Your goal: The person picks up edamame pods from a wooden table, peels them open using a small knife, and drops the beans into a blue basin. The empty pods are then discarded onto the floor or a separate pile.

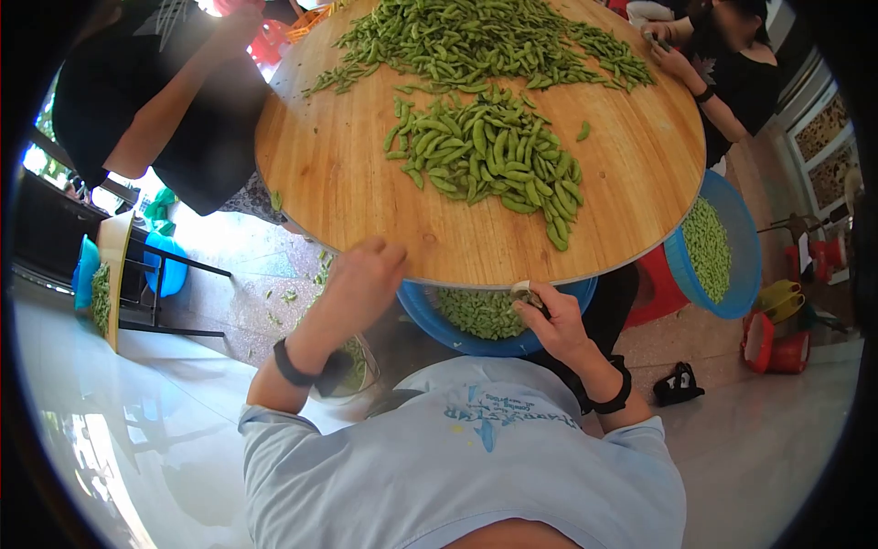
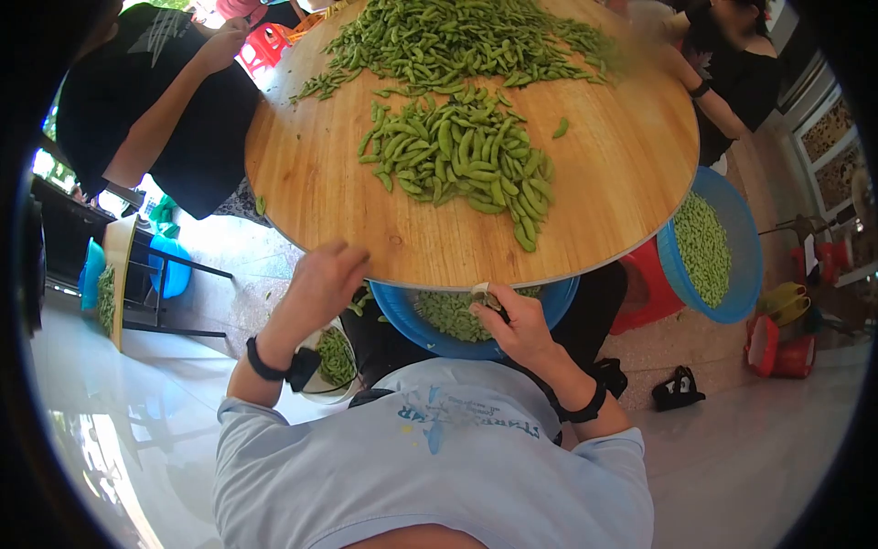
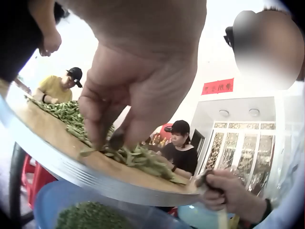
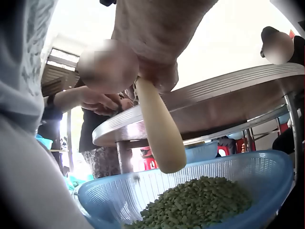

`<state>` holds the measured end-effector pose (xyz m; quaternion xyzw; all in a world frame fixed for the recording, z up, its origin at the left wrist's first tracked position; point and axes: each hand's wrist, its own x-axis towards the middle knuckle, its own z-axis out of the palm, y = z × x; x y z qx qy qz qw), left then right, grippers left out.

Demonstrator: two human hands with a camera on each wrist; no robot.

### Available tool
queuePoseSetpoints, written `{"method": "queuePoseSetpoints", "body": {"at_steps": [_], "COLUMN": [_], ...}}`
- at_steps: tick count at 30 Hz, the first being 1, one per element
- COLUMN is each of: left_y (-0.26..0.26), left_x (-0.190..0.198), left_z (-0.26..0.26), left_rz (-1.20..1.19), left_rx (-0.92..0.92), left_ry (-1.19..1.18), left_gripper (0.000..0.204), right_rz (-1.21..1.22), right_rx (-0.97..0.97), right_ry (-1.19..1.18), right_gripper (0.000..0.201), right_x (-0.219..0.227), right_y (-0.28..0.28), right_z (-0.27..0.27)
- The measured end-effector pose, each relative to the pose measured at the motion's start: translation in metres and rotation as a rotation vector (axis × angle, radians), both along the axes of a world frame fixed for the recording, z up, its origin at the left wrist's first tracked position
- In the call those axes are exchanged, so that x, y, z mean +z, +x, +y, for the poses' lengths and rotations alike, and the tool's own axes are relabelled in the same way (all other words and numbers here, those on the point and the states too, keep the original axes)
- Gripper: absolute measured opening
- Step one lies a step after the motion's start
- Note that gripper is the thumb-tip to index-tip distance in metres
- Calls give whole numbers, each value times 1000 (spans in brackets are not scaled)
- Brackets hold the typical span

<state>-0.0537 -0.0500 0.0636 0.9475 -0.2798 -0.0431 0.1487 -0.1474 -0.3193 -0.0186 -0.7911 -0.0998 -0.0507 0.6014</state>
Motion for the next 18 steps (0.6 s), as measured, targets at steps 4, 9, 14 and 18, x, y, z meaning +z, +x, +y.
{"method": "queuePoseSetpoints", "body": {"at_steps": [4, 9, 14, 18], "left_y": [70, 119, 111, 95], "left_x": [-30, -57, -45, -47], "left_z": [-19, -28, -24, -14], "left_rz": [-219, -245, -131, -30], "left_rx": [-59, -9, 44, 44], "left_ry": [-335, -219, -245, -353], "left_gripper": [13, 18, 19, 21], "right_rz": [-58, -16, -6, 148], "right_rx": [9, 6, -17, 74], "right_ry": [-39, -10, 18, 281], "right_gripper": [18, 21, 23, 28], "right_x": [5, -7, -10, 1], "right_y": [5, 0, -2, 0], "right_z": [11, 5, 1, 5]}}
